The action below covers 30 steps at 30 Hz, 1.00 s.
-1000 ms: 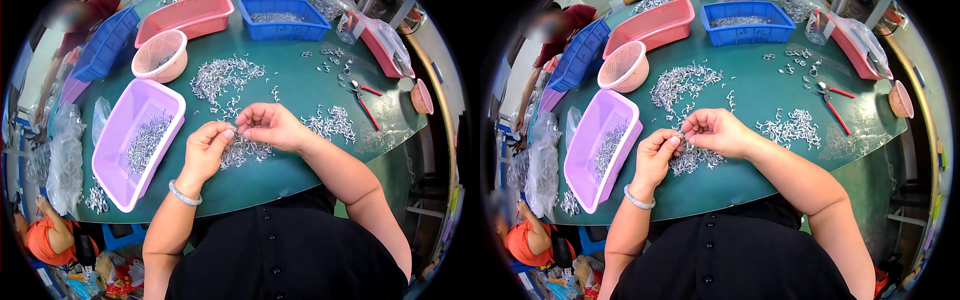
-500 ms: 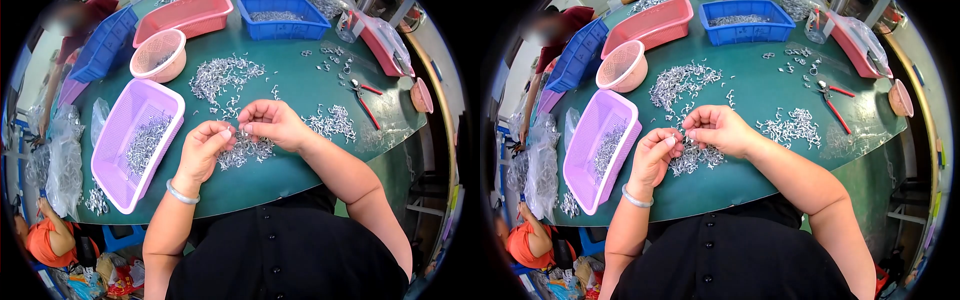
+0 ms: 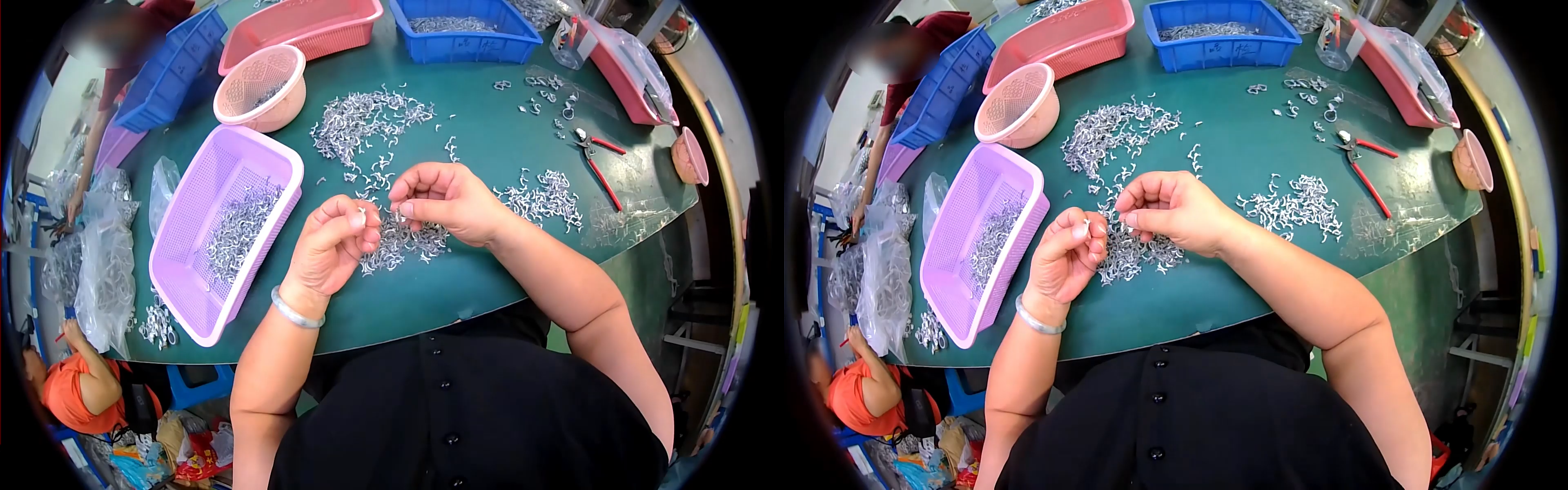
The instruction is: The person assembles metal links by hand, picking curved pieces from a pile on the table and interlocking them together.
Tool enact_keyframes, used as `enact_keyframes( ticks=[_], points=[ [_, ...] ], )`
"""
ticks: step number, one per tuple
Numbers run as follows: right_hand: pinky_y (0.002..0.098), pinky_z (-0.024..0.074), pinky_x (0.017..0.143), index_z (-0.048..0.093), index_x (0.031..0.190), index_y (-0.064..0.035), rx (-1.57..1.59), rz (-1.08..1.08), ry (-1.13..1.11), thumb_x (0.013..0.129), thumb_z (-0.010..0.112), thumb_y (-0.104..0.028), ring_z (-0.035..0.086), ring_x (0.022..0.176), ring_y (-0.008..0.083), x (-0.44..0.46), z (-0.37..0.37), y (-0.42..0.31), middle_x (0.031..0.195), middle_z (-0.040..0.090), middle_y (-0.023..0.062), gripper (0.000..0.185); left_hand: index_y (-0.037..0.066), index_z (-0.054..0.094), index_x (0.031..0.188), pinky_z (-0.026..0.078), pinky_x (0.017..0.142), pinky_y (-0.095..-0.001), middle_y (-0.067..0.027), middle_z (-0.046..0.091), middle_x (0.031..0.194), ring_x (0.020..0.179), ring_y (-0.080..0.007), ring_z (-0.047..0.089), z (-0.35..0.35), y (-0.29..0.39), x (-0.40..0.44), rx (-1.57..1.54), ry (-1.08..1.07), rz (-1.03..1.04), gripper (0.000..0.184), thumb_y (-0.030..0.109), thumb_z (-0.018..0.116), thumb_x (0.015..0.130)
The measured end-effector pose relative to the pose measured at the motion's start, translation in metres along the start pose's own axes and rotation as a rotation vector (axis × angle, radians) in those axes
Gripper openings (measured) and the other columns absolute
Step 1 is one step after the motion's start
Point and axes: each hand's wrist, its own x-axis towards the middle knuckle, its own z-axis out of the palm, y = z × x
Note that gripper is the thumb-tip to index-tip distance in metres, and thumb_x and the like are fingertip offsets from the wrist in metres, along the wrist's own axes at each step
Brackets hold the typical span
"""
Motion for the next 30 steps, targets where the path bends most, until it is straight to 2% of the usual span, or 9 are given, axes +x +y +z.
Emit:
enact_keyframes(
  ticks=[7, 10, 13, 16, 19, 22, 26, 30],
  points=[
    [0.0216, 0.0455, 0.061, 0.057, 0.09, 0.0, -0.014, -0.009, -0.023, 0.079, 0.058, 0.0, 0.054, 0.068, 0.0087, 0.0, 0.0, 0.002, 0.081, 0.057, 0.0033, 0.011, 0.003, 0.053, 0.069, 0.044, 0.06, -0.0253, -0.0116, 0.056, 0.084, 0.065, -0.0169, 0.053, -0.005, 0.001, 0.002, -0.089, -0.068, -0.007, 0.016, 0.014, 0.054, 0.081],
    [0.0214, 0.0453, 0.061, 0.057, 0.091, -0.0001, -0.017, -0.014, -0.019, 0.079, 0.058, 0.001, 0.054, 0.068, 0.0086, 0.001, 0.0, 0.002, 0.081, 0.058, 0.0033, 0.012, 0.003, 0.051, 0.065, 0.043, 0.059, -0.0259, -0.0119, 0.055, 0.081, 0.064, -0.0177, 0.053, -0.002, 0.002, 0.002, -0.107, -0.019, -0.015, 0.022, 0.018, 0.053, 0.081],
    [0.0216, 0.0455, 0.061, 0.057, 0.091, -0.0003, -0.005, -0.008, -0.017, 0.079, 0.058, 0.0, 0.054, 0.068, 0.0084, 0.001, 0.0, 0.002, 0.082, 0.058, 0.0032, 0.013, 0.004, 0.048, 0.062, 0.043, 0.055, -0.0248, -0.0103, 0.055, 0.077, 0.062, -0.0158, 0.052, -0.003, 0.0, 0.002, -0.069, 0.018, -0.003, 0.021, 0.013, 0.053, 0.08],
    [0.0218, 0.0459, 0.062, 0.057, 0.092, -0.0003, -0.022, -0.053, 0.001, 0.08, 0.058, -0.001, 0.054, 0.07, 0.008, 0.001, 0.001, 0.003, 0.083, 0.058, 0.0031, 0.013, 0.005, 0.048, 0.066, 0.041, 0.051, -0.0225, -0.0082, 0.055, 0.074, 0.058, -0.0134, 0.051, -0.003, -0.005, 0.001, 0.125, 0.112, 0.001, 0.015, 0.008, 0.054, 0.078],
    [0.0216, 0.046, 0.063, 0.057, 0.092, -0.0003, -0.031, -0.09, -0.003, 0.08, 0.058, -0.002, 0.054, 0.071, 0.0073, 0.0, 0.001, 0.005, 0.084, 0.058, 0.0027, 0.012, 0.006, 0.051, 0.075, 0.04, 0.048, -0.0207, -0.0069, 0.056, 0.073, 0.056, -0.0118, 0.051, 0.004, -0.004, 0.002, 0.04, 0.082, -0.059, 0.007, 0.003, 0.057, 0.075],
    [0.0216, 0.0463, 0.066, 0.056, 0.093, 0.0001, -0.064, -0.15, 0.009, 0.081, 0.057, -0.002, 0.054, 0.075, 0.007, 0.001, 0.0, 0.01, 0.085, 0.058, 0.0024, 0.013, 0.006, 0.05, 0.082, 0.039, 0.046, -0.0188, -0.0055, 0.054, 0.071, 0.053, -0.0096, 0.049, 0.016, -0.003, 0.0, 0.106, 0.125, -0.094, 0.005, 0.005, 0.054, 0.079],
    [0.0219, 0.0462, 0.07, 0.056, 0.095, 0.0007, -0.179, -0.233, 0.047, 0.081, 0.056, -0.002, 0.054, 0.079, 0.0072, 0.002, 0.0, 0.016, 0.086, 0.057, 0.0023, 0.014, 0.006, 0.054, 0.084, 0.036, 0.044, -0.0165, -0.0019, 0.055, 0.068, 0.05, -0.0061, 0.046, 0.021, -0.01, 0.0, 0.346, 0.205, -0.089, 0.009, 0.014, 0.058, 0.082],
    [0.022, 0.046, 0.073, 0.056, 0.095, 0.001, -0.224, -0.234, 0.042, 0.081, 0.056, -0.001, 0.054, 0.081, 0.0077, 0.002, -0.001, 0.016, 0.086, 0.057, 0.0025, 0.014, 0.005, 0.055, 0.086, 0.035, 0.044, -0.0157, -0.0013, 0.056, 0.068, 0.05, -0.0051, 0.045, 0.019, -0.014, 0.0, 0.411, 0.236, -0.041, 0.008, 0.011, 0.059, 0.082]
  ],
)
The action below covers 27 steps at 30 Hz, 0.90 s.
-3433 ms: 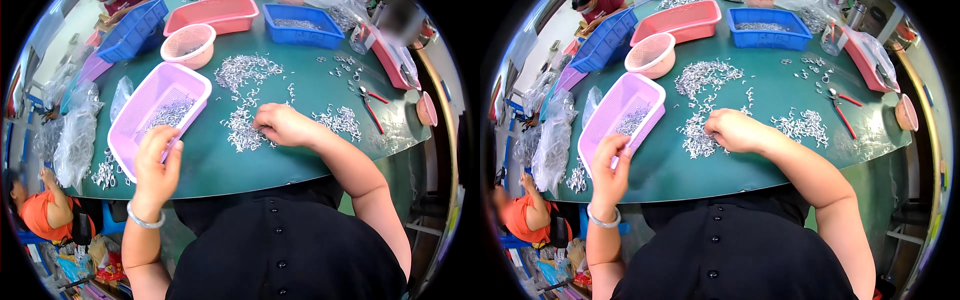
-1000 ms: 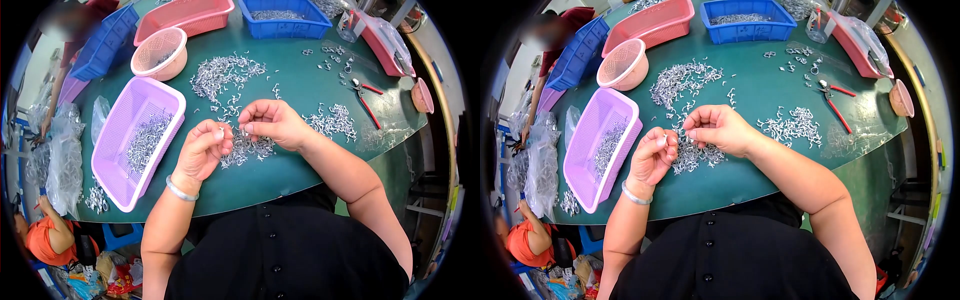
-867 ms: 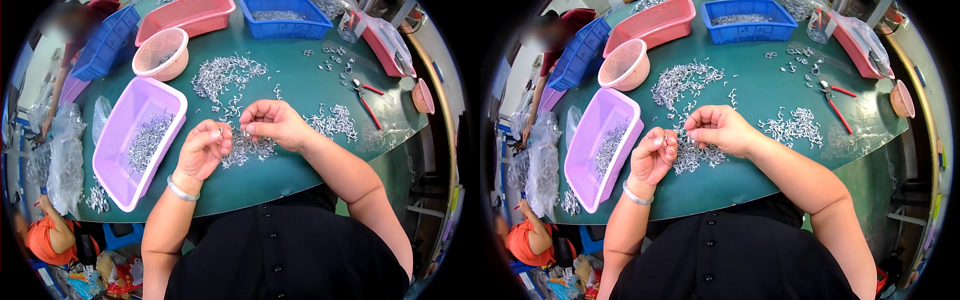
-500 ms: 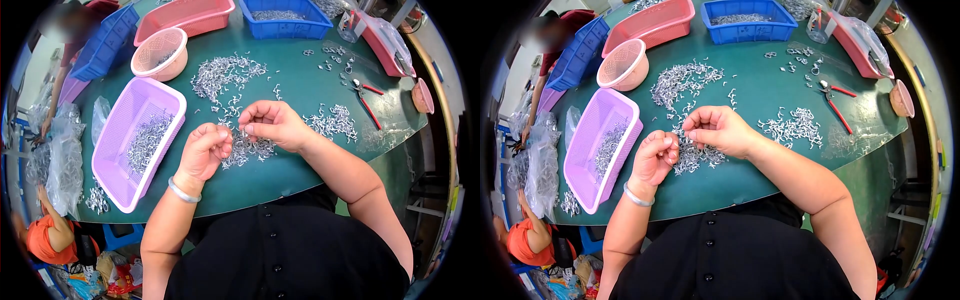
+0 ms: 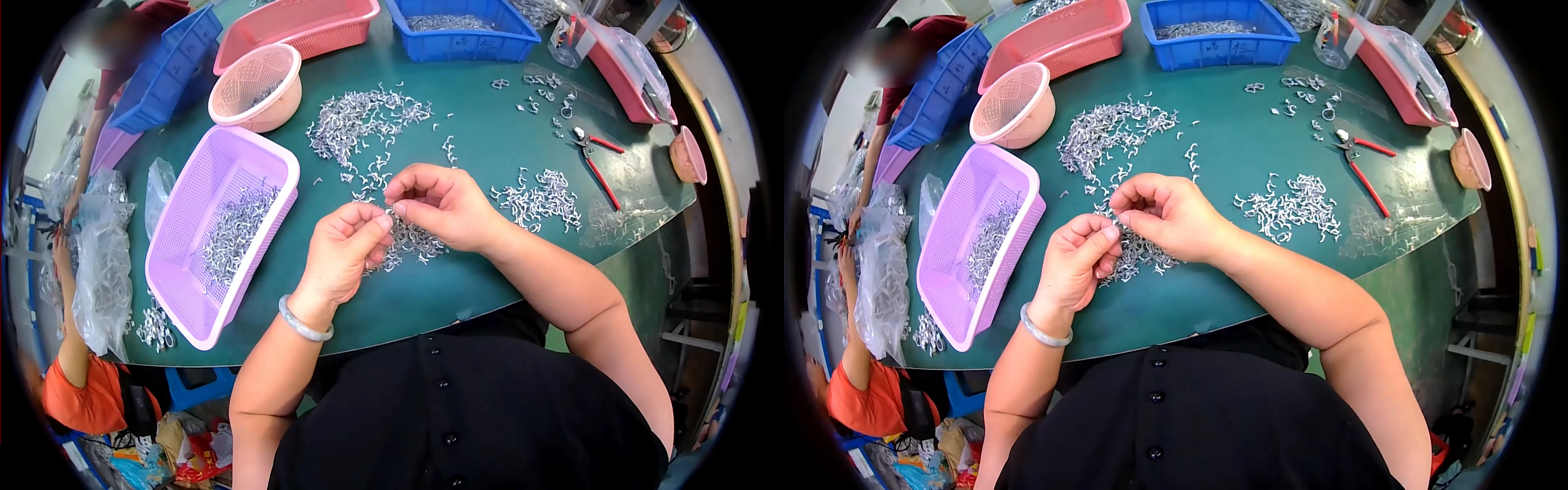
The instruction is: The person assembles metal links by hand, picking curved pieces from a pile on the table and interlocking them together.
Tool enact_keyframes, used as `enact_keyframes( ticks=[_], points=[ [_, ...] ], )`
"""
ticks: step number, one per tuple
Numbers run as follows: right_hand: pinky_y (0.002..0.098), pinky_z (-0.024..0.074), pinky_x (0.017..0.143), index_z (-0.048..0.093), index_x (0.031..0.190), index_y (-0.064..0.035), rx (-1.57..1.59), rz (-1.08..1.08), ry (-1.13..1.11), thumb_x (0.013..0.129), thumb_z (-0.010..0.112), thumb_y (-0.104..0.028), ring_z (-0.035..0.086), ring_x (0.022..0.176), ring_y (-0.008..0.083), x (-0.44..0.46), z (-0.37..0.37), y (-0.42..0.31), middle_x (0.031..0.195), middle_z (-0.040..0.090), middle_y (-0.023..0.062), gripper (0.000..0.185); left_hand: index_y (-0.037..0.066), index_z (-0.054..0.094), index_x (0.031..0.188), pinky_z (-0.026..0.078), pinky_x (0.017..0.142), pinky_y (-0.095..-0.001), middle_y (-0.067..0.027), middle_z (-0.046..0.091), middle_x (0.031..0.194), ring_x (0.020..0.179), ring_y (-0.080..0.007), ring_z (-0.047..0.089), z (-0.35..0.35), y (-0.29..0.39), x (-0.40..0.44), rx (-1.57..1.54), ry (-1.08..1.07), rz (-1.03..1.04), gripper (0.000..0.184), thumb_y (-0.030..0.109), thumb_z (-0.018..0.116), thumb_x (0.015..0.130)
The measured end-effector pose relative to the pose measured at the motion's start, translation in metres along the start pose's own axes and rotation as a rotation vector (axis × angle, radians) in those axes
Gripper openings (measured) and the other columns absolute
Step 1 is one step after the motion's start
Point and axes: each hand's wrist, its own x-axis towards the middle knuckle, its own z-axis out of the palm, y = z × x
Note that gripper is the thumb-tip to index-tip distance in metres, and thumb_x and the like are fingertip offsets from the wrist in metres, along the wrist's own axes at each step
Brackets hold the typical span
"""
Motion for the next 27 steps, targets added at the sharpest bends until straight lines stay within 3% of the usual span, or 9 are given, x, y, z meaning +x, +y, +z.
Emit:
enact_keyframes(
  ticks=[5, 14, 17, 23, 27],
  points=[
    [0.0225, 0.0459, 0.074, 0.056, 0.096, 0.001, 0.1, 0.041, -0.002, 0.081, 0.056, 0.001, 0.054, 0.082, 0.0085, 0.001, -0.001, -0.001, 0.088, 0.057, 0.0029, 0.015, 0.005, 0.056, 0.086, 0.038, 0.047, -0.0146, -0.0005, 0.056, 0.068, 0.054, -0.0039, 0.049, -0.003, 0.0, 0.0, 0.012, -0.009, 0.054, 0.01, 0.013, 0.06, 0.083],
    [0.0235, 0.0457, 0.075, 0.055, 0.097, 0.001, 0.18, 0.027, -0.038, 0.079, 0.055, 0.004, 0.054, 0.083, 0.0089, 0.0, -0.002, -0.005, 0.089, 0.057, 0.0029, 0.018, 0.004, 0.055, 0.084, 0.04, 0.05, -0.0171, 0.0015, 0.054, 0.067, 0.057, -0.0049, 0.05, 0.0, -0.001, 0.0, 0.035, -0.005, 0.158, 0.008, 0.003, 0.061, 0.079],
    [0.0237, 0.0453, 0.076, 0.055, 0.098, 0.001, 0.183, 0.029, -0.046, 0.079, 0.056, 0.004, 0.054, 0.084, 0.0094, 0.0, -0.003, -0.005, 0.09, 0.057, 0.0032, 0.019, 0.004, 0.054, 0.082, 0.042, 0.052, -0.0183, -0.0017, 0.055, 0.072, 0.059, -0.0064, 0.051, -0.002, -0.001, 0.0, 0.035, -0.011, 0.171, 0.007, 0.002, 0.06, 0.079],
    [0.0235, 0.0454, 0.076, 0.056, 0.097, 0.0011, 0.204, 0.033, -0.048, 0.078, 0.055, 0.006, 0.054, 0.083, 0.0089, 0.0, -0.003, -0.005, 0.089, 0.057, 0.003, 0.019, 0.004, 0.052, 0.076, 0.044, 0.058, -0.0212, -0.0103, 0.056, 0.087, 0.065, -0.0117, 0.055, -0.01, -0.001, 0.003, -0.264, -0.126, 0.113, 0.009, -0.002, 0.058, 0.075],
    [0.0234, 0.0454, 0.076, 0.056, 0.096, 0.001, 0.182, 0.014, -0.052, 0.078, 0.055, 0.007, 0.054, 0.083, 0.0089, 0.0, -0.002, -0.005, 0.088, 0.058, 0.003, 0.019, 0.004, 0.052, 0.076, 0.045, 0.058, -0.0213, -0.01, 0.056, 0.086, 0.066, -0.012, 0.055, -0.011, -0.001, 0.003, -0.26, -0.144, 0.121, 0.011, -0.004, 0.058, 0.074]
  ],
)
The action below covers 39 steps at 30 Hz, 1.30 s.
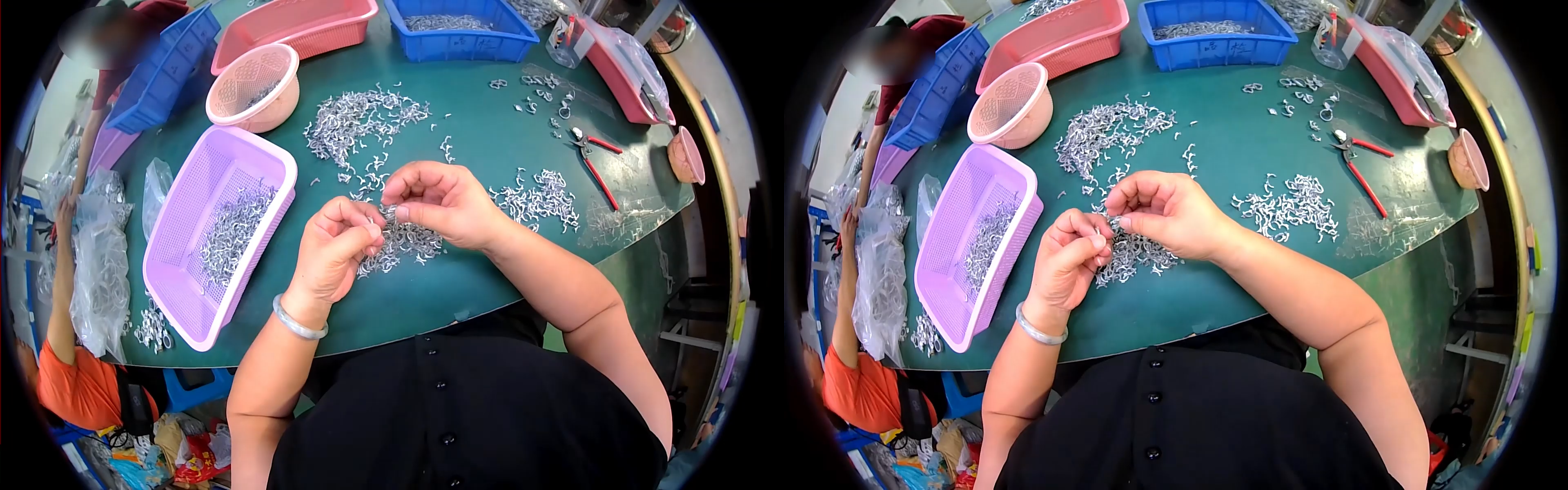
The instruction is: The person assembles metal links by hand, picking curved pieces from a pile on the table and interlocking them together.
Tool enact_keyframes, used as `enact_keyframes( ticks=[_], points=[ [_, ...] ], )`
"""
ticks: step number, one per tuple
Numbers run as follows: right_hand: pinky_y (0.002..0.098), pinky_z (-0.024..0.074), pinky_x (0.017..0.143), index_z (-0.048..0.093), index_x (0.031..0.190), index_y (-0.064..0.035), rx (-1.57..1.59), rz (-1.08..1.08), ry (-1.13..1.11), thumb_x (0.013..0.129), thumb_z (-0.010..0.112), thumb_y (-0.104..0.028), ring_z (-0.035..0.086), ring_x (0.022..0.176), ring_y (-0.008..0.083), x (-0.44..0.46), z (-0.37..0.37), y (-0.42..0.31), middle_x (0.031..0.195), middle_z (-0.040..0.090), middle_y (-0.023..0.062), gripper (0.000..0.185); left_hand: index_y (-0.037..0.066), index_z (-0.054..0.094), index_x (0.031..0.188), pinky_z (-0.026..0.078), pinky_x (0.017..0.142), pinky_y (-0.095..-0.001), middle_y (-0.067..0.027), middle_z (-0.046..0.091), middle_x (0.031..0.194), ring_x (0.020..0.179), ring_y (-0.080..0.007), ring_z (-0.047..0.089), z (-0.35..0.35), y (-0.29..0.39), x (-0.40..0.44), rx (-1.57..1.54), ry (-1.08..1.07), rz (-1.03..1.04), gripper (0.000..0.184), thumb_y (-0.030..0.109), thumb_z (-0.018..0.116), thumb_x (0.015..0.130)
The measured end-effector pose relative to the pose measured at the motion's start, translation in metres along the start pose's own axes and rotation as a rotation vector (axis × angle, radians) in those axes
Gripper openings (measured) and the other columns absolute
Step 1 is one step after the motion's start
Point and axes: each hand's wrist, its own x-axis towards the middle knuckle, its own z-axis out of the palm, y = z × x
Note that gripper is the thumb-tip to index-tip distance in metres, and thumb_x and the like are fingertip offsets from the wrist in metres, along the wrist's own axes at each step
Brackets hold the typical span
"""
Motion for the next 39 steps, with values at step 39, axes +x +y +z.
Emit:
enact_keyframes(
  ticks=[39],
  points=[
    [0.0226, 0.0468, 0.073, 0.058, 0.092, 0.0001, 0.107, 0.041, 0.066, 0.075, 0.06, 0.005, 0.056, 0.08, 0.0094, 0.001, 0.001, -0.005, 0.085, 0.059, 0.0037, 0.017, 0.002, 0.056, 0.085, 0.042, 0.053, -0.0212, -0.0057, 0.059, 0.075, 0.061, -0.0093, 0.053, 0.011, -0.001, 0.0, 0.114, 0.11, -0.092, 0.005, 0.005, 0.054, 0.083]
  ],
)
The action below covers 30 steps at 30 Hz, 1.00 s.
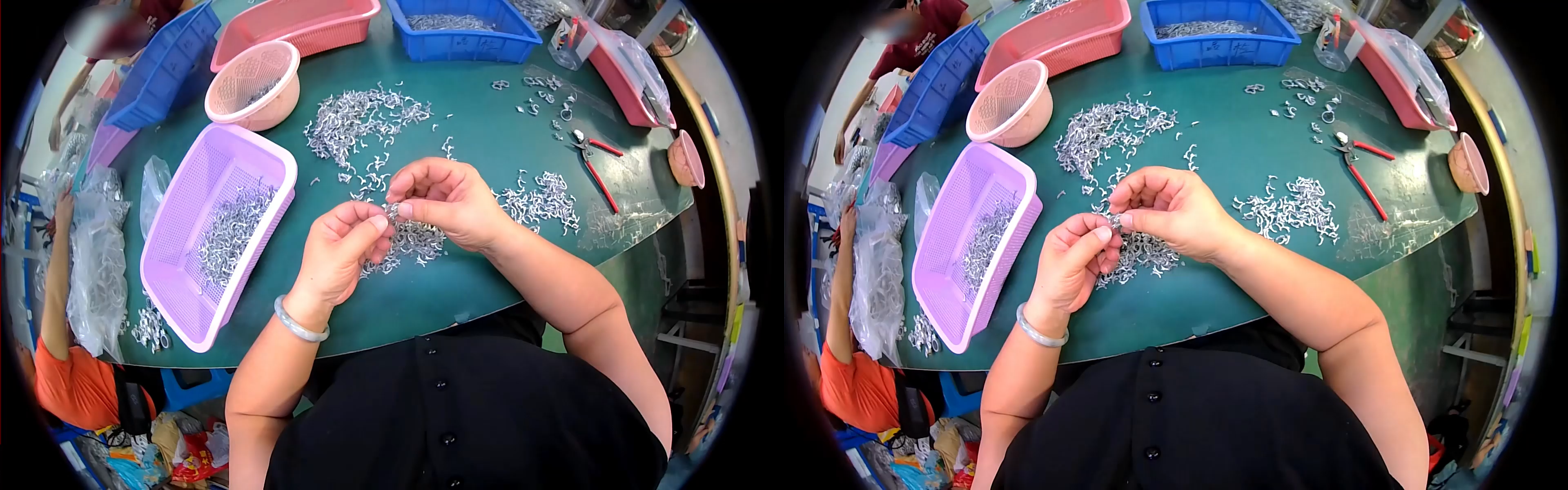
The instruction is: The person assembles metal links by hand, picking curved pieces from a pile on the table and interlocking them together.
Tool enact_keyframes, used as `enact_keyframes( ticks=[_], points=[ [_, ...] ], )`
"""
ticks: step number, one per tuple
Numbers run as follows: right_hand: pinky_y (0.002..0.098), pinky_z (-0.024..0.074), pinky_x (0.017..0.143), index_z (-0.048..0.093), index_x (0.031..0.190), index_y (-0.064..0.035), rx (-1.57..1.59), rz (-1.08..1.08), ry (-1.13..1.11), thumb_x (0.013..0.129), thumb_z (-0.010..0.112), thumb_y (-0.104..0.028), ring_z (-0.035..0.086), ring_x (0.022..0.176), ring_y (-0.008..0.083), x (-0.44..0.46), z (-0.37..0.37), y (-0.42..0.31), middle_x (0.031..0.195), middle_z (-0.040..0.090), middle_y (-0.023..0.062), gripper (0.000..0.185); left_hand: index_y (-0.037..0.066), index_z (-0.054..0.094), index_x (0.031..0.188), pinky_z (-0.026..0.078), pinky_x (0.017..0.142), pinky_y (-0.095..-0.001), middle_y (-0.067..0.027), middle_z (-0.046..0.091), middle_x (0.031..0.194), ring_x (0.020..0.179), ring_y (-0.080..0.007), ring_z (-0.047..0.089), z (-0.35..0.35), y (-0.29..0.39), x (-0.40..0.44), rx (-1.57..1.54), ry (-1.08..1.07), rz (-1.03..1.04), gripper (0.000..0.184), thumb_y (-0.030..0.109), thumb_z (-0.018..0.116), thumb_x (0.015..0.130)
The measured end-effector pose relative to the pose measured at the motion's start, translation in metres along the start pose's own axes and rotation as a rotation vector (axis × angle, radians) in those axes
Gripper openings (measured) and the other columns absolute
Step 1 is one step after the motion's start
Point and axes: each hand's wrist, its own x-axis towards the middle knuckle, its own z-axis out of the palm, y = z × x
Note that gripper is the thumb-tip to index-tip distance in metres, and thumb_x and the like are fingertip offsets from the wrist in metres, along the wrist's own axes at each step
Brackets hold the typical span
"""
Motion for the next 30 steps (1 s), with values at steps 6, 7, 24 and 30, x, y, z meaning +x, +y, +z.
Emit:
enact_keyframes(
  ticks=[6, 7, 24, 30],
  points=[
    [0.0235, 0.0474, 0.074, 0.058, 0.092, 0.0005, -0.036, -0.054, -0.016, 0.076, 0.06, 0.005, 0.057, 0.081, 0.0104, 0.0, 0.0007, 0.0054, 0.086, 0.059, 0.0043, 0.017, 0.001, 0.057, 0.083, 0.041, 0.05, -0.0206, -0.0057, 0.059, 0.074, 0.058, -0.0087, 0.052, 0.0003, 0.0012, -0.0019, 0.014, 0.015, -0.012, 0.006, 0.007, 0.055, 0.084],
    [0.0237, 0.0475, 0.074, 0.058, 0.092, 0.0007, -0.043, -0.064, -0.021, 0.076, 0.059, 0.005, 0.057, 0.081, 0.0106, -0.0001, 0.001, 0.0058, 0.086, 0.059, 0.0044, 0.017, 0.002, 0.057, 0.082, 0.04, 0.05, -0.0206, -0.0054, 0.059, 0.073, 0.058, -0.0085, 0.052, -0.0001, 0.0006, -0.0017, 0.017, 0.015, -0.011, 0.006, 0.007, 0.055, 0.084],
    [0.0245, 0.0478, 0.074, 0.057, 0.093, 0.001, -0.028, -0.057, -0.007, 0.076, 0.059, 0.005, 0.056, 0.08, 0.0108, -0.0004, -0.0003, 0.0021, 0.086, 0.058, 0.0049, 0.018, 0.002, 0.054, 0.085, 0.042, 0.055, -0.0206, -0.0048, 0.058, 0.077, 0.064, -0.0093, 0.051, -0.0007, -0.0004, -0.0007, 0.039, -0.022, 0.092, 0.005, 0.007, 0.056, 0.084],
    [0.0252, 0.0481, 0.075, 0.057, 0.094, 0.0016, -0.022, -0.081, -0.031, 0.076, 0.057, 0.008, 0.057, 0.081, 0.0116, -0.0007, -0.0001, 0.0025, 0.087, 0.058, 0.0056, 0.018, 0.002, 0.055, 0.088, 0.043, 0.056, -0.0201, -0.0056, 0.059, 0.079, 0.065, -0.0094, 0.053, -0.0028, -0.001, -0.0007, 0.053, -0.047, 0.116, 0.006, 0.005, 0.057, 0.082]
  ],
)
